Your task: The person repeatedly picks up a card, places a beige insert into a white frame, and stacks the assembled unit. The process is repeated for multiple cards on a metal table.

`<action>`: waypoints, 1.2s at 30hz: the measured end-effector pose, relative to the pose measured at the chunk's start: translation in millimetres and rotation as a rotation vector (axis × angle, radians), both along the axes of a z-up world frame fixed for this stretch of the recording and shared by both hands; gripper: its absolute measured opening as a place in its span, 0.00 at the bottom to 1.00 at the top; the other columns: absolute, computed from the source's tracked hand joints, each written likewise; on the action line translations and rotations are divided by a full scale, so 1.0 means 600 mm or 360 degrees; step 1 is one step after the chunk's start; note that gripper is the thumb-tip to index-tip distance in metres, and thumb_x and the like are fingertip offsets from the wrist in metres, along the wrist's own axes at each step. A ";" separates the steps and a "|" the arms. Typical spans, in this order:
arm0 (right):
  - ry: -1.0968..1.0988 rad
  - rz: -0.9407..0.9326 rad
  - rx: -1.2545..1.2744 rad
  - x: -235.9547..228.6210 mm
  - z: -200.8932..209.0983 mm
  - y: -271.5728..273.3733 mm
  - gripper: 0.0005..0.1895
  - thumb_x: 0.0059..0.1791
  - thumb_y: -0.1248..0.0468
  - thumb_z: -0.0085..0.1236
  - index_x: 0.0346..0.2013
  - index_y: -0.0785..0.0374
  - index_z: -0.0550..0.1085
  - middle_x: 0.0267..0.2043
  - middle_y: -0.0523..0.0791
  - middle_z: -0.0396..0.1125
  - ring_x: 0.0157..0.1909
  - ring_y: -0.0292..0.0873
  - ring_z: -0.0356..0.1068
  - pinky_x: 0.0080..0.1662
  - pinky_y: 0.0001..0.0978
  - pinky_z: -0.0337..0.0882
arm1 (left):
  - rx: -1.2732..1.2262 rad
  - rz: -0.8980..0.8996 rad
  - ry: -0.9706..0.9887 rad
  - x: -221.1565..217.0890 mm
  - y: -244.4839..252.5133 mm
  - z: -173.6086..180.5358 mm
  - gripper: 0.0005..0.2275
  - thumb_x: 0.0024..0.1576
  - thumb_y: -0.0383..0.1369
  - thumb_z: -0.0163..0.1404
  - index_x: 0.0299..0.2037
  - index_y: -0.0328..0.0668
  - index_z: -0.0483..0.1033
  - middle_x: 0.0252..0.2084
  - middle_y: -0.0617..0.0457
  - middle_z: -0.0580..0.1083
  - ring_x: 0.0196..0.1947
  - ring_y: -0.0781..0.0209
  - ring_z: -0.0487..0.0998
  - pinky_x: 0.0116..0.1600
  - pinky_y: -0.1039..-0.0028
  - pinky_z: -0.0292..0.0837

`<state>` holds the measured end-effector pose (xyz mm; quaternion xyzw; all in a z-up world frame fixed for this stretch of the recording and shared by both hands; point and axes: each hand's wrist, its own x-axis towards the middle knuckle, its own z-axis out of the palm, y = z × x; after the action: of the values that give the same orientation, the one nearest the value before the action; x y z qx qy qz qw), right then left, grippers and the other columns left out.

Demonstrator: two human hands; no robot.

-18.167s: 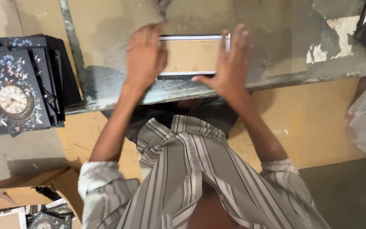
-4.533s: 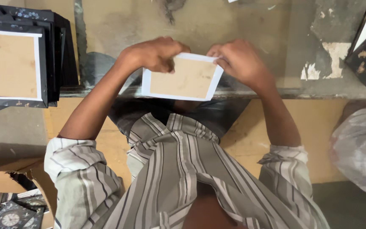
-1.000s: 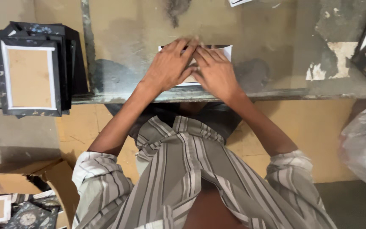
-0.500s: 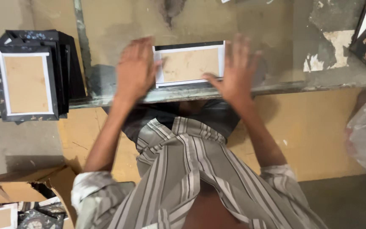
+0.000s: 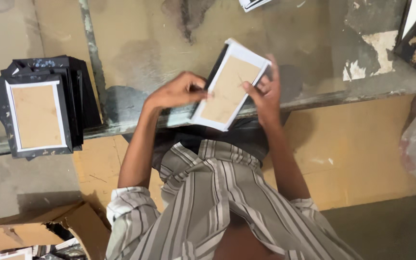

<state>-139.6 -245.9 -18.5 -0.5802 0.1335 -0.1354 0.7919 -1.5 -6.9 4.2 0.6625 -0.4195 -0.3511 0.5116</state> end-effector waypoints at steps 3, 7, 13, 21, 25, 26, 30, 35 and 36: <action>0.0121 0.0453 0.0173 0.015 -0.008 -0.033 0.24 0.54 0.77 0.59 0.64 0.80 0.66 0.56 0.51 0.74 0.56 0.40 0.75 0.59 0.30 0.75 | 0.0019 0.0202 0.0224 -0.027 -0.023 -0.020 0.19 0.62 0.44 0.51 0.49 0.33 0.79 0.34 0.58 0.76 0.33 0.73 0.69 0.36 0.75 0.67; 0.0259 0.0494 -0.0107 0.049 -0.009 -0.047 0.15 0.56 0.65 0.55 0.54 0.71 0.73 0.46 0.47 0.76 0.45 0.36 0.75 0.47 0.28 0.75 | -0.0316 0.0916 0.0644 -0.049 -0.073 -0.065 0.22 0.70 0.47 0.41 0.45 0.31 0.79 0.37 0.59 0.77 0.39 0.73 0.72 0.46 0.78 0.70; 0.0401 0.0523 -0.0116 0.079 -0.037 -0.071 0.23 0.61 0.51 0.43 0.47 0.69 0.76 0.42 0.46 0.76 0.40 0.35 0.76 0.42 0.27 0.77 | -0.0455 0.1236 0.0494 -0.061 -0.097 -0.111 0.22 0.71 0.46 0.36 0.45 0.32 0.76 0.39 0.59 0.77 0.41 0.73 0.72 0.50 0.78 0.69; 0.0311 0.0194 0.0494 0.081 -0.113 -0.083 0.16 0.67 0.56 0.53 0.46 0.66 0.76 0.41 0.42 0.71 0.39 0.31 0.68 0.44 0.25 0.72 | -0.0591 0.1603 0.0739 -0.061 -0.117 -0.086 0.16 0.67 0.37 0.47 0.34 0.32 0.79 0.26 0.65 0.72 0.26 0.78 0.64 0.32 0.80 0.60; 0.0380 0.0302 0.0373 0.072 -0.101 -0.083 0.15 0.61 0.56 0.52 0.45 0.65 0.77 0.41 0.42 0.74 0.38 0.30 0.70 0.43 0.23 0.72 | -0.0657 0.1696 0.0862 -0.059 -0.119 -0.082 0.16 0.65 0.34 0.51 0.24 0.35 0.75 0.23 0.65 0.68 0.24 0.77 0.59 0.30 0.78 0.54; 0.0410 0.0317 0.0335 0.072 -0.094 -0.083 0.15 0.60 0.56 0.52 0.44 0.65 0.78 0.41 0.42 0.75 0.38 0.31 0.72 0.43 0.23 0.73 | -0.0658 0.1731 0.0874 -0.056 -0.119 -0.079 0.16 0.65 0.32 0.53 0.23 0.36 0.74 0.22 0.66 0.66 0.24 0.77 0.57 0.30 0.78 0.52; 0.0464 0.0460 0.0453 0.080 -0.067 -0.087 0.10 0.59 0.61 0.55 0.45 0.66 0.78 0.42 0.44 0.75 0.40 0.34 0.73 0.45 0.28 0.74 | -0.0773 0.1687 0.0944 -0.049 -0.113 -0.070 0.15 0.61 0.28 0.57 0.20 0.38 0.73 0.22 0.65 0.67 0.24 0.77 0.60 0.30 0.78 0.54; 0.0549 0.0541 0.0359 0.096 -0.062 -0.095 0.08 0.54 0.66 0.59 0.46 0.68 0.77 0.44 0.45 0.76 0.45 0.37 0.77 0.50 0.32 0.78 | -0.0695 0.1475 0.1132 -0.041 -0.097 -0.060 0.08 0.55 0.24 0.58 0.24 0.38 0.76 0.22 0.62 0.73 0.22 0.77 0.68 0.31 0.81 0.62; 0.0553 0.0525 0.0344 0.099 -0.063 -0.094 0.09 0.54 0.67 0.60 0.46 0.68 0.77 0.44 0.46 0.76 0.45 0.38 0.77 0.50 0.32 0.78 | -0.0688 0.1433 0.1144 -0.039 -0.094 -0.058 0.09 0.55 0.24 0.59 0.24 0.39 0.76 0.22 0.62 0.73 0.22 0.77 0.68 0.30 0.81 0.62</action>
<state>-80.4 -302.4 -56.2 -0.5208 0.1848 0.1125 0.8258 -25.0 -63.2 -30.7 0.4960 0.0384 -0.2089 0.8419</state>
